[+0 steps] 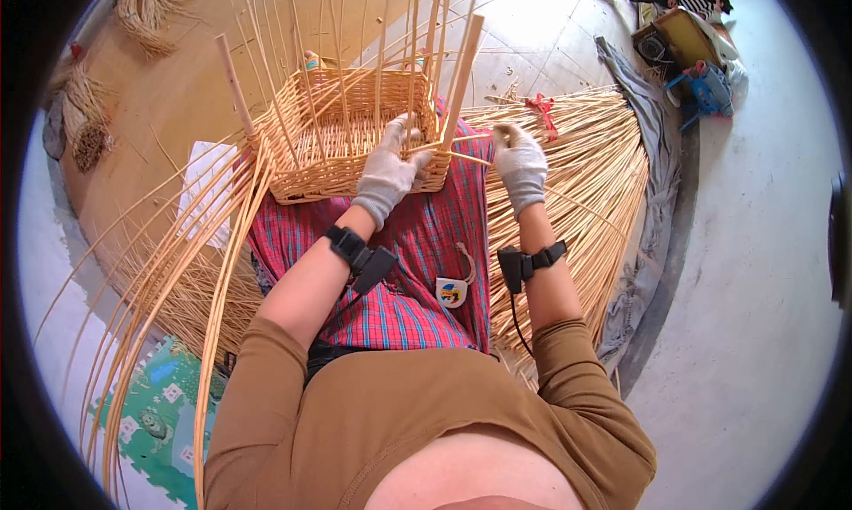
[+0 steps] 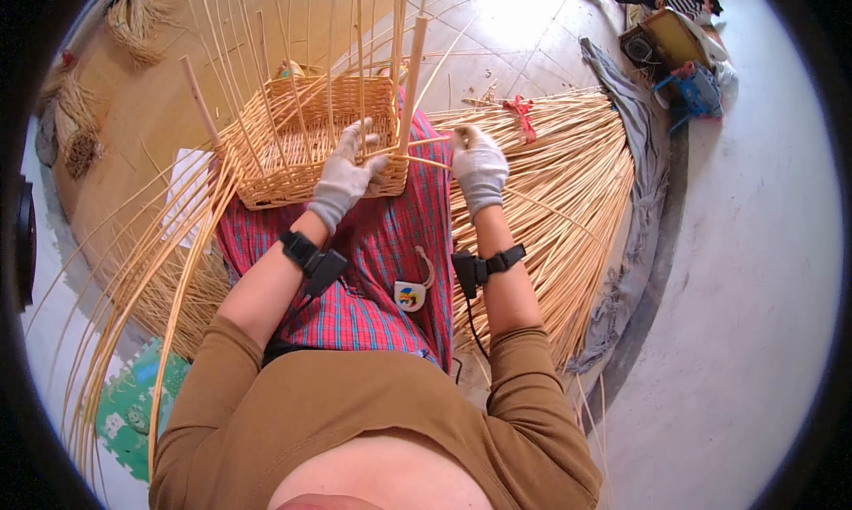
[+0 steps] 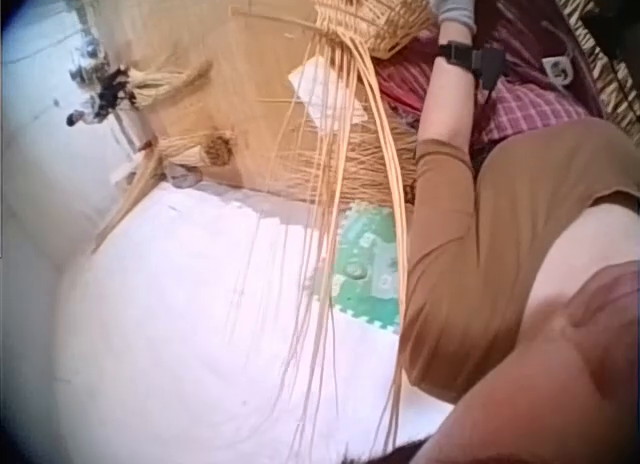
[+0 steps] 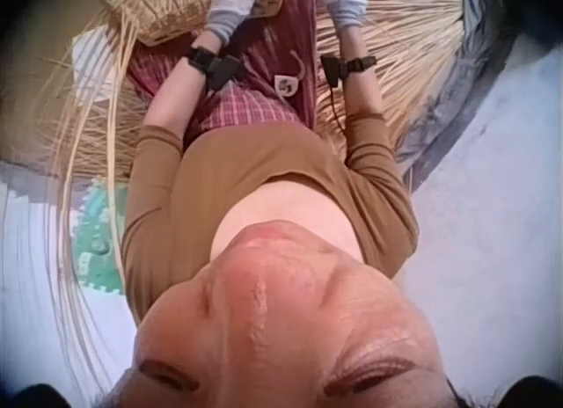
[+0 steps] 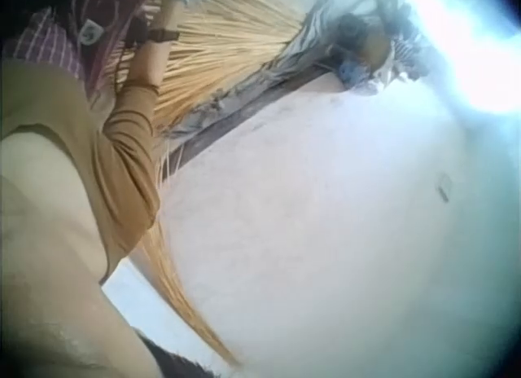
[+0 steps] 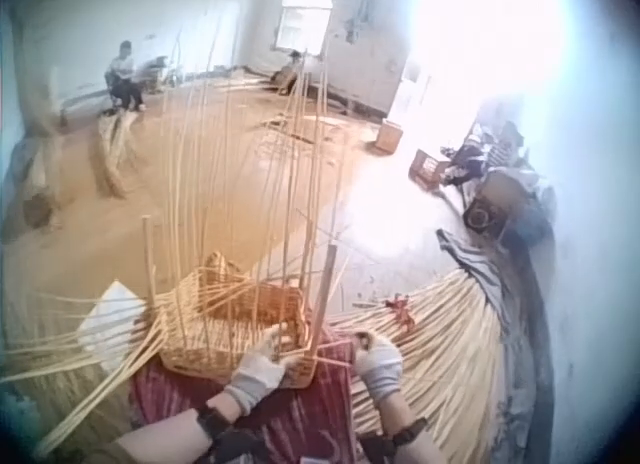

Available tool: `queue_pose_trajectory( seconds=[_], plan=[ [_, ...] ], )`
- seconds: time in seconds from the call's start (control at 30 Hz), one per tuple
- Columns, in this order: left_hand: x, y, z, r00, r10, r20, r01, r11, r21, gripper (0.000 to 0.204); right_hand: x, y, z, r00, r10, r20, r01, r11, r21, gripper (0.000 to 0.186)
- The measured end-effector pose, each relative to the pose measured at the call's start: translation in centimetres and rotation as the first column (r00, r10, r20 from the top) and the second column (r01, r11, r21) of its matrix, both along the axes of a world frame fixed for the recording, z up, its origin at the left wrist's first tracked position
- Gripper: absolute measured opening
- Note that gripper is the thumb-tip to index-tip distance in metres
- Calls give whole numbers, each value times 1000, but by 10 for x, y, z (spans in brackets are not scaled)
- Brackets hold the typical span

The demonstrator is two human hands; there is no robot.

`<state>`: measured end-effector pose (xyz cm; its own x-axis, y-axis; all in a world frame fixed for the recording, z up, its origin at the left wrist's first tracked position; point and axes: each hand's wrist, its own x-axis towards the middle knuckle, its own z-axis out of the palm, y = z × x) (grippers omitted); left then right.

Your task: Weaving a square basket from long wooden/reed strips, including measuring and trimming.

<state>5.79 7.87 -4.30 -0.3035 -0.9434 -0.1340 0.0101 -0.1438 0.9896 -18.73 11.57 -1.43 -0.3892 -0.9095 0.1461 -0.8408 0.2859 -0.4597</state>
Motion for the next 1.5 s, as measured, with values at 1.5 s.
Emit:
queue_pose_trajectory(
  seconds=[1.5],
  plan=[
    [209, 106, 42, 855, 519, -13, -491, 800, -344, 35, 170, -44, -9, 99, 261, 960, -296, 929, -222, 29]
  ],
)
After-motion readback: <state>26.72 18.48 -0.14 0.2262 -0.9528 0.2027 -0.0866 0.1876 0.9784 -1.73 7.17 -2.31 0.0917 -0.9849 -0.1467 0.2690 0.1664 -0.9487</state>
